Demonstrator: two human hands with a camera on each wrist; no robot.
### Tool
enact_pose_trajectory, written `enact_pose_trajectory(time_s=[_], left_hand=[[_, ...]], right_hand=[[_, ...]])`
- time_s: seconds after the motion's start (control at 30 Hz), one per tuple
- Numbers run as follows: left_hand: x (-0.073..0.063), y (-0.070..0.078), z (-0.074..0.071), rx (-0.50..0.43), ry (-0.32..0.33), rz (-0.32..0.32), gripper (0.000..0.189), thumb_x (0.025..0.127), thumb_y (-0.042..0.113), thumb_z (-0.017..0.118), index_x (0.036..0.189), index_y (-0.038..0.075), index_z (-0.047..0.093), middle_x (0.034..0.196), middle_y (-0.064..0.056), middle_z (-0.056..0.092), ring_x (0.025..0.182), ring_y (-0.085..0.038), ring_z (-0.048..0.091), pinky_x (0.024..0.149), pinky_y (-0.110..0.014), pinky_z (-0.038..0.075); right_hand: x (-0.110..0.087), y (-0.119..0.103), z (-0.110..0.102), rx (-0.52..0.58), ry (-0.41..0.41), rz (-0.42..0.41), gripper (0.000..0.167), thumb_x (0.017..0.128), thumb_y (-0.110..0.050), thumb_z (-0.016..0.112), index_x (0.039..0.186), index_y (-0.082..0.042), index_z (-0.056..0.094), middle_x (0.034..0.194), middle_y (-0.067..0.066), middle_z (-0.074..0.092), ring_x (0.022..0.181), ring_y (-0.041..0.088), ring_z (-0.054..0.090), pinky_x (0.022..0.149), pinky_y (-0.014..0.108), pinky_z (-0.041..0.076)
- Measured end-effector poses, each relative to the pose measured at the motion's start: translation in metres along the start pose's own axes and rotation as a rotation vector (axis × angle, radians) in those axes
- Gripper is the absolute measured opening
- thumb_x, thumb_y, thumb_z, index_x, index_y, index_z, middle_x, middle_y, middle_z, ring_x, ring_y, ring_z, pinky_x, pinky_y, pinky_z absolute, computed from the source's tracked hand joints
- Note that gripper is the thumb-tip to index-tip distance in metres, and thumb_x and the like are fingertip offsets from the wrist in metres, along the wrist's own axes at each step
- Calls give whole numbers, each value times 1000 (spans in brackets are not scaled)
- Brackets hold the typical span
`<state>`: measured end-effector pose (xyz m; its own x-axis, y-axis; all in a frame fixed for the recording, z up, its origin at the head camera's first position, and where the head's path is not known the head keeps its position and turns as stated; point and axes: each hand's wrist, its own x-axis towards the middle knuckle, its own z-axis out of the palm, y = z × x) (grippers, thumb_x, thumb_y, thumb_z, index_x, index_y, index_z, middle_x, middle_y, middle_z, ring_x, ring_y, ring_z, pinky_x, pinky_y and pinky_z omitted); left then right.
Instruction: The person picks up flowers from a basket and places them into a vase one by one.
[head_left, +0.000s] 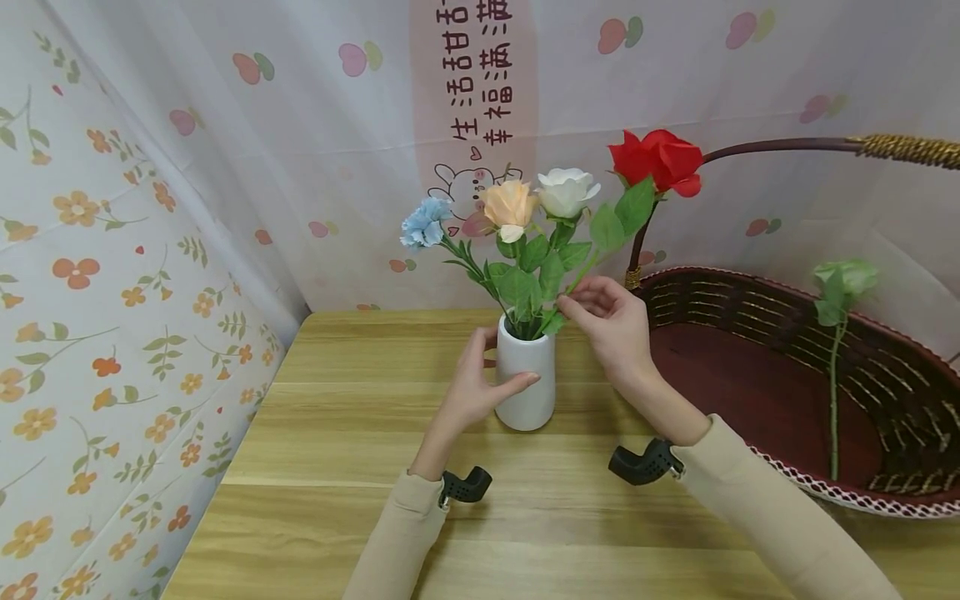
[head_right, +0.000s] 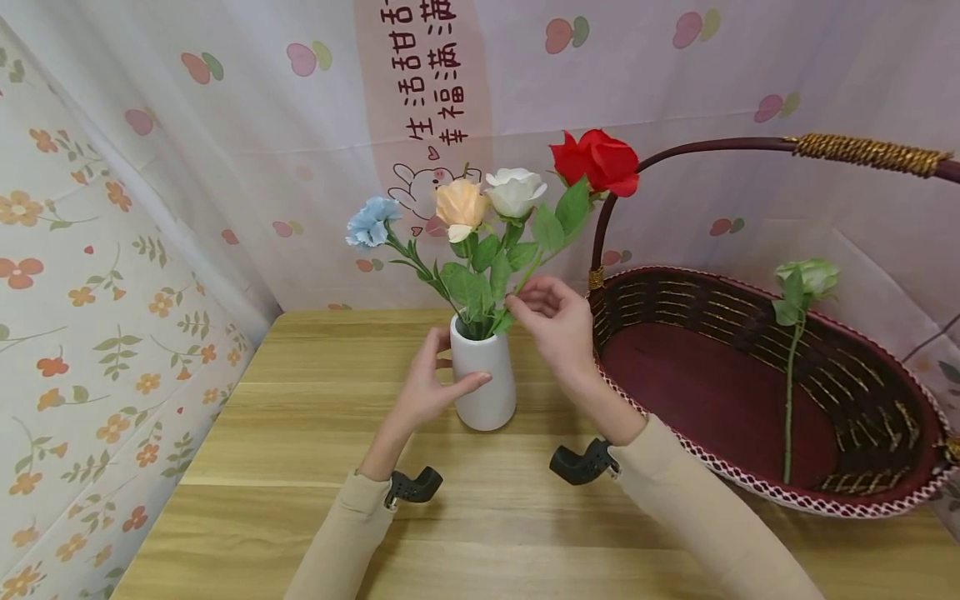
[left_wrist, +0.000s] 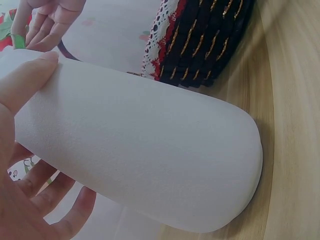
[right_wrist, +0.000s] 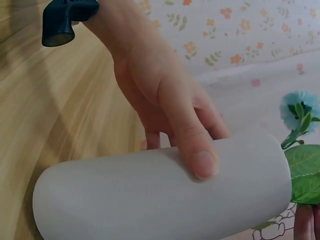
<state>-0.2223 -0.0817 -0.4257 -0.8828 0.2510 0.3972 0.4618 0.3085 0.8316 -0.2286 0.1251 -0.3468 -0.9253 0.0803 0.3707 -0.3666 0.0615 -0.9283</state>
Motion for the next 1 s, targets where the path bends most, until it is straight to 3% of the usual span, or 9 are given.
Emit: enact_pose_trajectory(time_s=[0.17, 0.43, 0.77, 1.0], left_hand=[[0, -1, 0, -1, 1, 2, 67, 83, 28, 85, 136, 9, 47, 132, -4, 55, 121, -19, 51, 95, -41, 50], [0, 0, 0, 1, -3, -9, 67, 83, 27, 85, 135, 9, 47, 132, -4, 54, 122, -19, 51, 95, -41, 50], [-1, 0, 0, 2, -4, -7, 69, 84, 29, 85, 137, 10, 46, 135, -4, 53, 123, -20, 50, 96, -42, 50], [-1, 0, 0, 7, -3, -15, 69, 84, 29, 85, 138, 10, 46, 135, -4, 52, 123, -20, 50, 96, -41, 50]], right_hand=[[-3, 4, 1, -69, -24, 26, 27, 90, -13, 78, 103, 6, 64, 86, -7, 70, 86, 7, 67, 76, 20, 51], [-4, 4, 2, -91, -48, 68, 27, 91, -18, 78, 103, 3, 65, 84, -8, 70, 88, 9, 66, 79, 24, 49], [-3, 7, 2, -23, -51, 59, 25, 94, -18, 74, 102, 4, 66, 83, -3, 72, 79, 12, 70, 83, 27, 55], [0, 10, 3, -107, -87, 79, 27, 92, -22, 76, 98, 3, 69, 85, -3, 67, 82, 12, 63, 76, 26, 52]])
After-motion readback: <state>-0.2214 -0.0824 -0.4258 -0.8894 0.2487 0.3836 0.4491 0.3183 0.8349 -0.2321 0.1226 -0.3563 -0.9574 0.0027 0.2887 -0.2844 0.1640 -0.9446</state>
